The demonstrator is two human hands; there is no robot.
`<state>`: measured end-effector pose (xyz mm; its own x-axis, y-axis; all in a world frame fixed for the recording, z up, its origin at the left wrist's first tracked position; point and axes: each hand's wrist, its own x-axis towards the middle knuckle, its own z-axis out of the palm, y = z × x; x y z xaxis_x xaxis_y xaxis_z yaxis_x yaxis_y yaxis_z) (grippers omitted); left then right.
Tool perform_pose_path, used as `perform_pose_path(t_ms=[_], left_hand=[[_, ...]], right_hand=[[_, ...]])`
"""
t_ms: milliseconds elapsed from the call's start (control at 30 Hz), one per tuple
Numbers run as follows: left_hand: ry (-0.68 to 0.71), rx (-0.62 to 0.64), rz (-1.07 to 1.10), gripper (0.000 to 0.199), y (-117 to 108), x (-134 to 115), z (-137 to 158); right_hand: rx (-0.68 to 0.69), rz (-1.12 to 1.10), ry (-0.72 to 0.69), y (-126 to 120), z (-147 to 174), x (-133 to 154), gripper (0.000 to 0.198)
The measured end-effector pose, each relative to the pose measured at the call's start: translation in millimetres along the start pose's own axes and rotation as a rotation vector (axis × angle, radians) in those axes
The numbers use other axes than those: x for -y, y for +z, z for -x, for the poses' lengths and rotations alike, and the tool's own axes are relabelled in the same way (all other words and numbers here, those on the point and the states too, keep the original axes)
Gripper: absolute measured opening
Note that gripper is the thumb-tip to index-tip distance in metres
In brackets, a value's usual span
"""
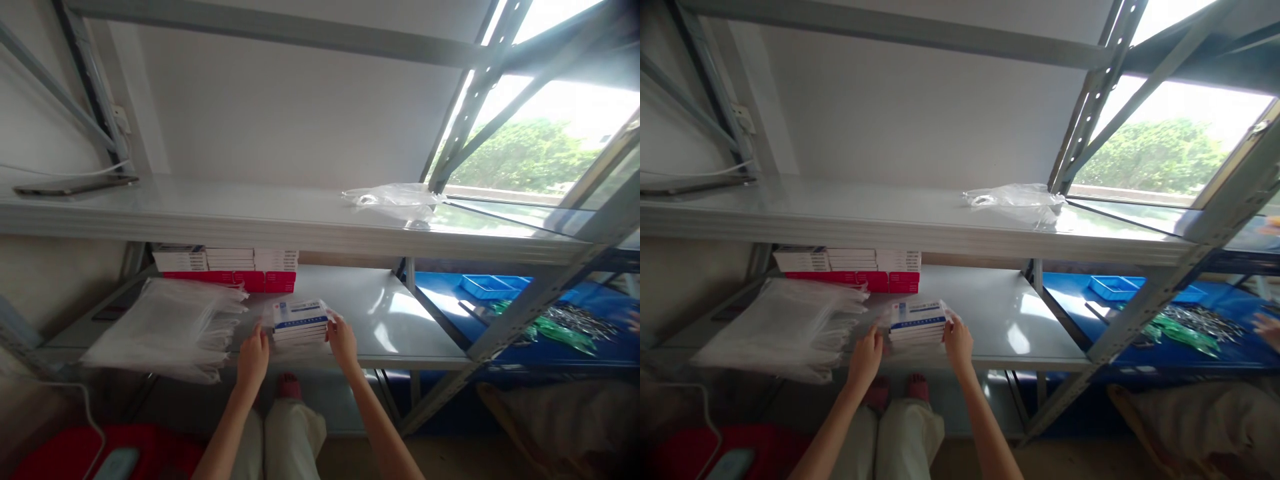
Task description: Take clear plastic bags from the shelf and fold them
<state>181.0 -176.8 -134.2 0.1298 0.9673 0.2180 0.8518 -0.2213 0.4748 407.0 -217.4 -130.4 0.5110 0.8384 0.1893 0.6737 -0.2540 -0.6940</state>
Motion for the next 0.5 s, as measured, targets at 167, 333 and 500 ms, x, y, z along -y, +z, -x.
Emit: perform_pose_path(t_ms=[167,333,500], left_hand=[[-0.083,0.112,0.092,0.038,-14,-6,-35],[-0.123,0.231,0.038,0.037,-6,-2,-57],[-0.124,0.211,0.019,0.037,7,1,-63]], right_hand=[[0.075,-0.289,0.105,7,-38,2,0.04],[0.203,-0.339,0.223,17,-69,3,0.034],[0.227,-0.273,0.209,17,-88,3,0.04]])
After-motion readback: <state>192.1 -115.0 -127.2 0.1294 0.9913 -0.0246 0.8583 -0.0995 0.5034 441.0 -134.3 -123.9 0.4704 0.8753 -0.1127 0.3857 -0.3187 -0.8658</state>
